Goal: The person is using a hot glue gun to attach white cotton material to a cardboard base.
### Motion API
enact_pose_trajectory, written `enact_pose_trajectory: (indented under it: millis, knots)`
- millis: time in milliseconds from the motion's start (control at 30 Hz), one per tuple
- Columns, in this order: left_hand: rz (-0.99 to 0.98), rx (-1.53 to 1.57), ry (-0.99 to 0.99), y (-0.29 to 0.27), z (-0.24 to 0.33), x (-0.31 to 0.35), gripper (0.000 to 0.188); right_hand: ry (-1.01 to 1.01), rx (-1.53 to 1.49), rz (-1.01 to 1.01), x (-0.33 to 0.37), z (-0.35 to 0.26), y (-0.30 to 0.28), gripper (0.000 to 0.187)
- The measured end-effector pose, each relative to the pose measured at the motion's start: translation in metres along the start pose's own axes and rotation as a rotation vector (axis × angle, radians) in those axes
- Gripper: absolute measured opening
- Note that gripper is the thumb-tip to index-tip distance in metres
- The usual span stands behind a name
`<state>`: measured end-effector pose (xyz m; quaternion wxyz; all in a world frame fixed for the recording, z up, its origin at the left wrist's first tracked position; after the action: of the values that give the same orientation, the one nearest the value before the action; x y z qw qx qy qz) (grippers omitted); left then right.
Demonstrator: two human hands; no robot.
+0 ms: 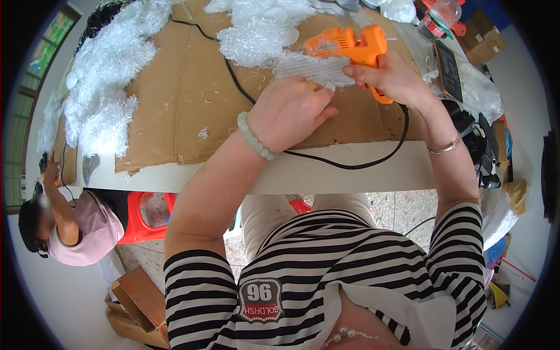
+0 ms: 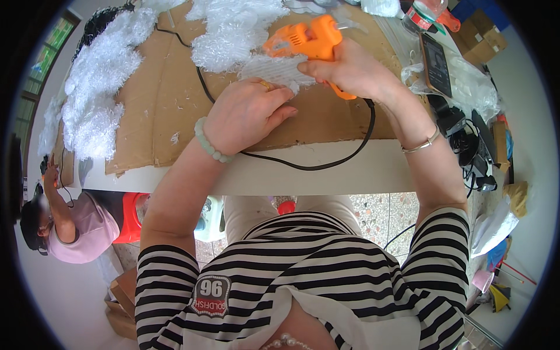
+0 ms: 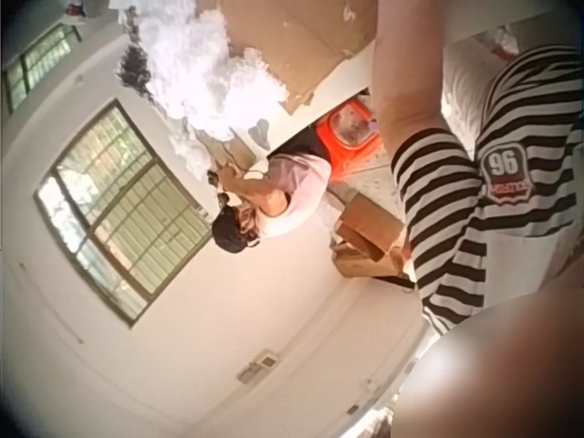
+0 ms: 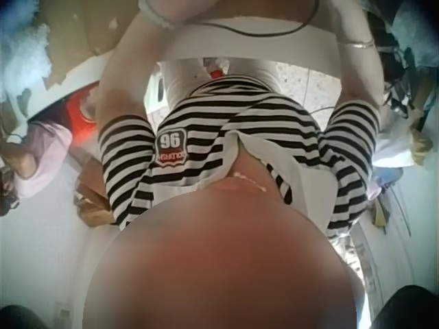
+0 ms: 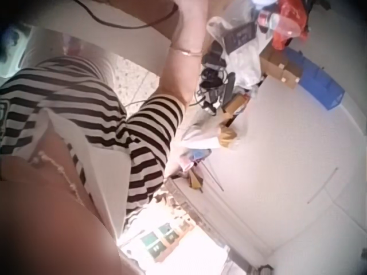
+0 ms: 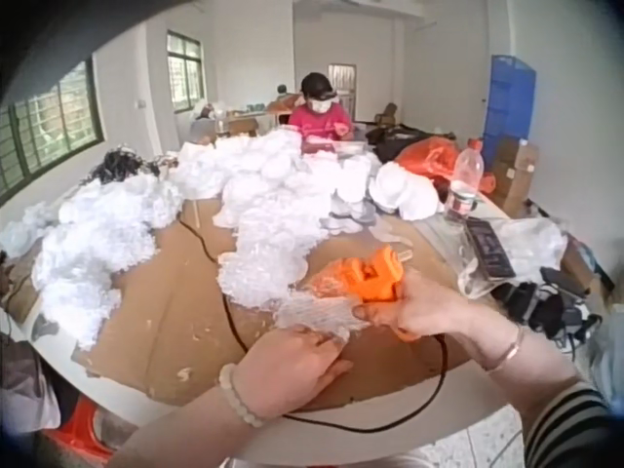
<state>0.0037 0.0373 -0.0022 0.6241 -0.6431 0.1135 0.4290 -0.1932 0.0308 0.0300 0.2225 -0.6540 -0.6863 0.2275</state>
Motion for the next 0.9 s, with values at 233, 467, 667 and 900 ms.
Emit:
enact_pose_trajectory:
  millis: [233,467,667,900]
  knots:
    - [0.024,0.022,0.026,0.0,0.0,-0.001,0.019,0.111,-0.709,0.217,0.025,0.008,0.004,0.021]
    - [-0.011,-0.046,-0.021,-0.004,0.005,-0.005,0.016,0.205,-1.012,0.452,0.02,0.023,0.026,0.02]
    - [-0.091,0.061,-0.108,-0.011,-0.004,-0.01,0.014,0.215,-1.033,0.485,0.02,0.028,0.034,0.022]
    - [0.135,0.274,-0.48,-0.03,-0.06,-0.022,0.014,0.212,-0.996,0.444,0.02,0.03,0.034,0.024]
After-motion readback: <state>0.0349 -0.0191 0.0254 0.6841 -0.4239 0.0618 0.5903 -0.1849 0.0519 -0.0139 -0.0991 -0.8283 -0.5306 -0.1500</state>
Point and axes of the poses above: each hand's wrist, its own x-axis away from the middle knuckle, its own y-axis out of the palm, z = x × y, the point moved 2 cm from there along -x, towards the middle knuckle, and after that the axes turned 13 degrees about z, right-handed, at the moved point
